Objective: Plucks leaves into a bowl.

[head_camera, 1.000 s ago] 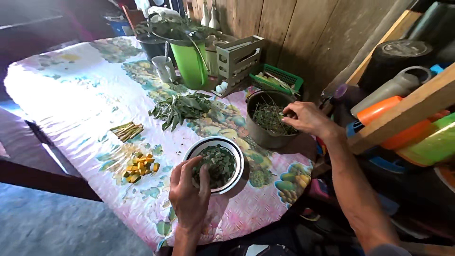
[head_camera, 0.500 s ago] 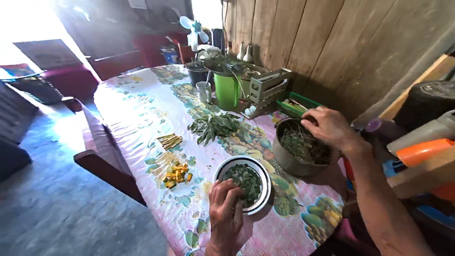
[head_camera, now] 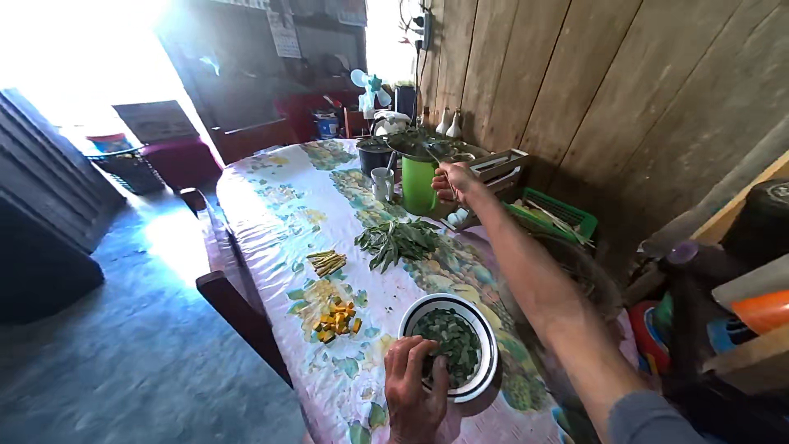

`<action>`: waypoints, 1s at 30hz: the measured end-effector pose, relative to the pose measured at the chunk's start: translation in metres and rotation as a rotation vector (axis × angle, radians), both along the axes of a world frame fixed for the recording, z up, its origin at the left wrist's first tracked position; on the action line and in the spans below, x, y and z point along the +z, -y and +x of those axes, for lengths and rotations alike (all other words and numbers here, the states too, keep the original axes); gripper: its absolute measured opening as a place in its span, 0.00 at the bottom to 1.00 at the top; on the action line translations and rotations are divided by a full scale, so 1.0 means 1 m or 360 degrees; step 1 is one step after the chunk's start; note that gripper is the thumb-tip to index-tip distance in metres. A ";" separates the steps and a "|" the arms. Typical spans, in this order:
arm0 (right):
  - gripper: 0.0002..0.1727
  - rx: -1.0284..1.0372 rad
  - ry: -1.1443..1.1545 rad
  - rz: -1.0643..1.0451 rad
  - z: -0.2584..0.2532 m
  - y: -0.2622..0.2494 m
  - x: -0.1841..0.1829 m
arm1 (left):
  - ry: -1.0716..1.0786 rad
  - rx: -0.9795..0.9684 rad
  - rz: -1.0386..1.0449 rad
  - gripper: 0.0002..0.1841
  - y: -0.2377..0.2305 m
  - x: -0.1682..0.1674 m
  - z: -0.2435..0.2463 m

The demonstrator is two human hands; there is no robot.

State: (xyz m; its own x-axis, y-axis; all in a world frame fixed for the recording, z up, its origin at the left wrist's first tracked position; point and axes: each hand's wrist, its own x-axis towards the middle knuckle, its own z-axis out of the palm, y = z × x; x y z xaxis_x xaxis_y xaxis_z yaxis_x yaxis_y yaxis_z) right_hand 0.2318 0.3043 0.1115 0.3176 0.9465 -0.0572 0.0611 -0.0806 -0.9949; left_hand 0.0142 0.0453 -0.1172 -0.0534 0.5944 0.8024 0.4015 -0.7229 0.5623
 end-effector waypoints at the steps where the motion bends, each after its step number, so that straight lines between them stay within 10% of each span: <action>1: 0.16 -0.0020 -0.0003 0.0028 0.000 -0.002 0.001 | 0.0010 0.0002 -0.0005 0.12 0.000 0.000 0.000; 10: 0.19 0.0005 0.0834 0.0664 0.005 0.053 -0.014 | 0.0116 0.0012 0.0092 0.09 0.003 0.003 -0.003; 19: 0.13 0.0342 0.0852 0.0914 -0.043 0.235 -0.076 | 0.0394 -0.0739 -0.0664 0.19 -0.033 0.122 -0.014; 30: 0.07 0.0357 0.0869 0.1000 -0.053 0.278 -0.118 | 0.0715 -0.0839 -0.0654 0.08 0.001 0.094 0.011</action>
